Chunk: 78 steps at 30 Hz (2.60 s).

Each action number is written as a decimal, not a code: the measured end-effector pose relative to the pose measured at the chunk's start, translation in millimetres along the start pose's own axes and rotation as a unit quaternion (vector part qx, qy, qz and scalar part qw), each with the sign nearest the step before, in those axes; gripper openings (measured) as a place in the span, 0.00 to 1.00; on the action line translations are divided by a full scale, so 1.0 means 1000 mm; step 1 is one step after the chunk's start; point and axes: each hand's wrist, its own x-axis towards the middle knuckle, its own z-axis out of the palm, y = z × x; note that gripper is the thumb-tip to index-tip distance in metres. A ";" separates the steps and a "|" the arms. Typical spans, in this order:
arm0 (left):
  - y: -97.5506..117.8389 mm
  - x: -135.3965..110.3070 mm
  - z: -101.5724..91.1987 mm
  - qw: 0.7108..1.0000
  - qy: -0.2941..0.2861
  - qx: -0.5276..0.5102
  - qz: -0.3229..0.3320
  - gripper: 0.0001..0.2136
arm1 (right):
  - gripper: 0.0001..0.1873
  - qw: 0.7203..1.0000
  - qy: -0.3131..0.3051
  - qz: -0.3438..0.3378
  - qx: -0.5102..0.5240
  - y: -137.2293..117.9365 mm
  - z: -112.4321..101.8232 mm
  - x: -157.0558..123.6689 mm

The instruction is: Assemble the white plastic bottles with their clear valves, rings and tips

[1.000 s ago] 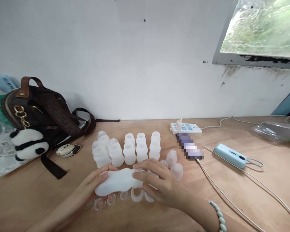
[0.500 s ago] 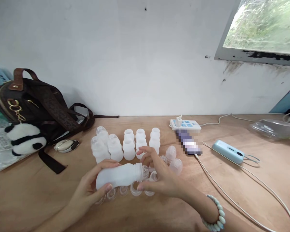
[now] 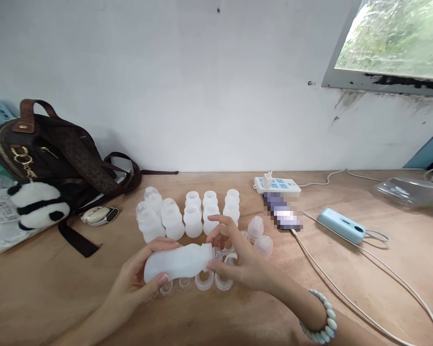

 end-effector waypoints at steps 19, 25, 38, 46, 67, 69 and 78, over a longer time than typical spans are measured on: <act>0.001 -0.001 0.000 0.999 0.009 0.032 0.025 0.10 | 0.24 1.000 -0.002 -0.009 -0.005 0.000 0.005 -0.002; -0.003 -0.011 0.000 0.943 -0.002 0.209 0.260 0.15 | 0.20 0.987 -0.008 0.062 0.147 0.010 0.016 0.001; 0.004 -0.016 -0.005 0.906 0.061 0.301 0.292 0.15 | 0.19 0.940 0.142 -0.065 -0.303 -0.010 -0.026 0.002; -0.002 -0.011 -0.008 0.894 0.037 0.287 0.341 0.19 | 0.03 0.725 0.012 -0.035 -0.688 0.014 -0.047 0.007; 0.006 -0.003 -0.003 0.983 0.113 0.086 0.114 0.12 | 0.11 0.999 0.050 0.012 -0.001 -0.019 -0.033 -0.002; 0.004 -0.005 -0.001 0.982 0.107 0.082 0.135 0.12 | 0.11 1.000 0.018 0.000 0.020 -0.020 -0.027 -0.004; 0.009 -0.012 0.005 0.972 0.033 0.127 0.193 0.15 | 0.28 0.996 -0.080 -0.018 -0.037 -0.022 -0.003 -0.012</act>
